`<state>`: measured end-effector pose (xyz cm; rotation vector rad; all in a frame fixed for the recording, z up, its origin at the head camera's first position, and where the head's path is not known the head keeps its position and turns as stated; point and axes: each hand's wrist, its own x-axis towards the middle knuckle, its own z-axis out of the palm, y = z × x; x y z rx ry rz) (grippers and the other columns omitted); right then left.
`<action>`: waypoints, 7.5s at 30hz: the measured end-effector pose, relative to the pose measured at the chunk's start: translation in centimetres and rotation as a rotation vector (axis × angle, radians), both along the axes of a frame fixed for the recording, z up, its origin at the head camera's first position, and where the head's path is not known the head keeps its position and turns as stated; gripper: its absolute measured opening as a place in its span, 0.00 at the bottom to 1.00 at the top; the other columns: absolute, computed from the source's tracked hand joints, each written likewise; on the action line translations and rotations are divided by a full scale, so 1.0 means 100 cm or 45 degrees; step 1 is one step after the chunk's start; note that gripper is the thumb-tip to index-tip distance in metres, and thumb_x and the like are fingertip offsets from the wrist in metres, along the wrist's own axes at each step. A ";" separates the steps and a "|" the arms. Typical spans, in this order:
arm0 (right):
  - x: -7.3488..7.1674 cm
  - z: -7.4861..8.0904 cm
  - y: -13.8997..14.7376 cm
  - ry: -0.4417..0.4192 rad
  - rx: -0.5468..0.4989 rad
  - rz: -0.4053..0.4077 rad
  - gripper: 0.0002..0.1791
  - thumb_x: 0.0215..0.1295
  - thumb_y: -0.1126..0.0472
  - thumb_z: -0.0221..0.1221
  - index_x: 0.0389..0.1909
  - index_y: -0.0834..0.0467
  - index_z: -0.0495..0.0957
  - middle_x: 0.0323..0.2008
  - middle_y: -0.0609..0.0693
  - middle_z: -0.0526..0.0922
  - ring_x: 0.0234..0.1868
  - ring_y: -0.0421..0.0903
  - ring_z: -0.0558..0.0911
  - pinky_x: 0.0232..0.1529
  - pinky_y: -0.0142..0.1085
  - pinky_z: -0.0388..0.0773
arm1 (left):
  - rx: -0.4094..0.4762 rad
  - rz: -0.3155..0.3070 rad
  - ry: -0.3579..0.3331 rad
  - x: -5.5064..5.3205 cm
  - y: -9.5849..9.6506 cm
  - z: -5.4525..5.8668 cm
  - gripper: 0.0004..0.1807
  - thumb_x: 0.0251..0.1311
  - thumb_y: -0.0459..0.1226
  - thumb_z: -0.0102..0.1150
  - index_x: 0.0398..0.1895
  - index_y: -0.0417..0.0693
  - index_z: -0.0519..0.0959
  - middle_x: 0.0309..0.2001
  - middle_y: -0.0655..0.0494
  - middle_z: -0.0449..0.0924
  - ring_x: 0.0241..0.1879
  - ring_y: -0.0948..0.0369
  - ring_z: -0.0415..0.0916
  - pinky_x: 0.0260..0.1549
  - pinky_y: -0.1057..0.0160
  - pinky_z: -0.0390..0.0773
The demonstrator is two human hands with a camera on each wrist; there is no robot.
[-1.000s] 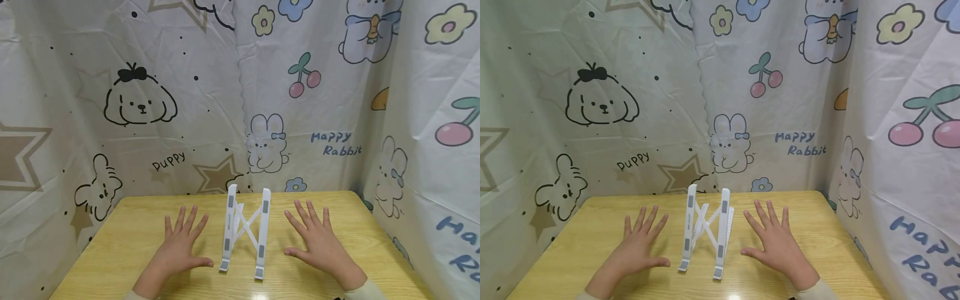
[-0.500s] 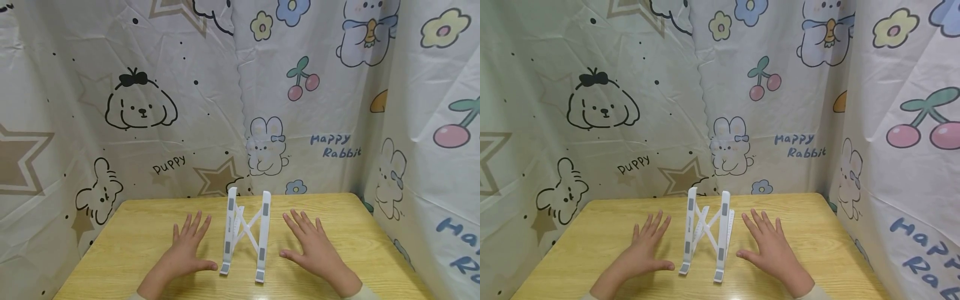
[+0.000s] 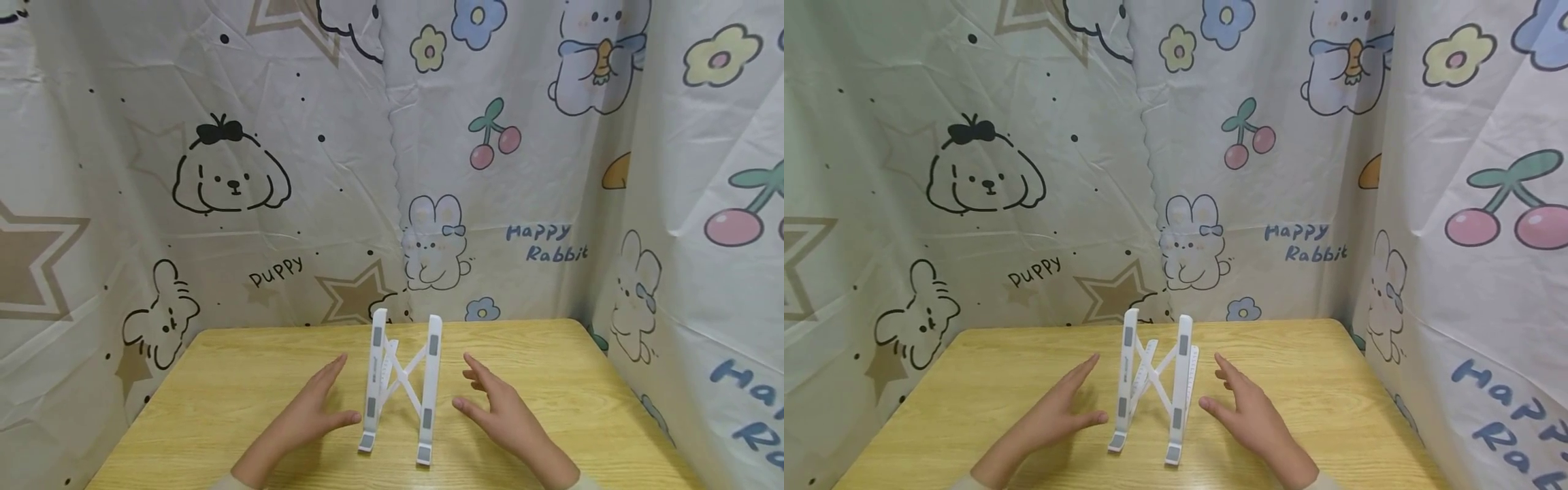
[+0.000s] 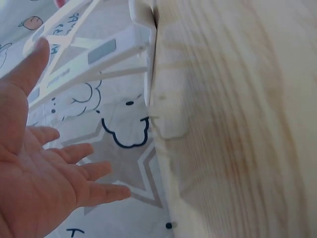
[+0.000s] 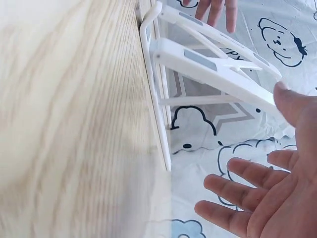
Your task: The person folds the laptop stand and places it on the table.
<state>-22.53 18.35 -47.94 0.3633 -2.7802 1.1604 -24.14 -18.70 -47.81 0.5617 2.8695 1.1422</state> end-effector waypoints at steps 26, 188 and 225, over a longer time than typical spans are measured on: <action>-0.003 -0.014 -0.029 -0.249 -0.621 0.019 0.26 0.66 0.60 0.69 0.63 0.60 0.76 0.47 0.57 0.86 0.42 0.47 0.87 0.39 0.39 0.89 | 0.527 0.143 -0.231 -0.019 0.046 -0.012 0.20 0.67 0.36 0.67 0.58 0.41 0.76 0.45 0.49 0.80 0.43 0.57 0.79 0.37 0.59 0.87; -0.036 -0.030 -0.070 -0.306 -0.743 0.307 0.13 0.69 0.74 0.60 0.49 0.62 0.70 0.41 0.60 0.79 0.39 0.50 0.83 0.32 0.50 0.89 | 0.778 0.140 -0.212 -0.014 0.100 -0.028 0.06 0.64 0.25 0.63 0.41 0.38 0.77 0.37 0.48 0.75 0.36 0.57 0.73 0.26 0.52 0.89; -0.123 0.125 -0.048 -0.127 0.068 0.825 0.36 0.69 0.72 0.61 0.70 0.36 0.73 0.76 0.45 0.67 0.76 0.52 0.65 0.74 0.55 0.65 | 0.435 0.014 -0.235 0.021 0.099 -0.037 0.33 0.39 0.25 0.81 0.54 0.31 0.79 0.41 0.51 0.81 0.42 0.56 0.77 0.42 0.61 0.83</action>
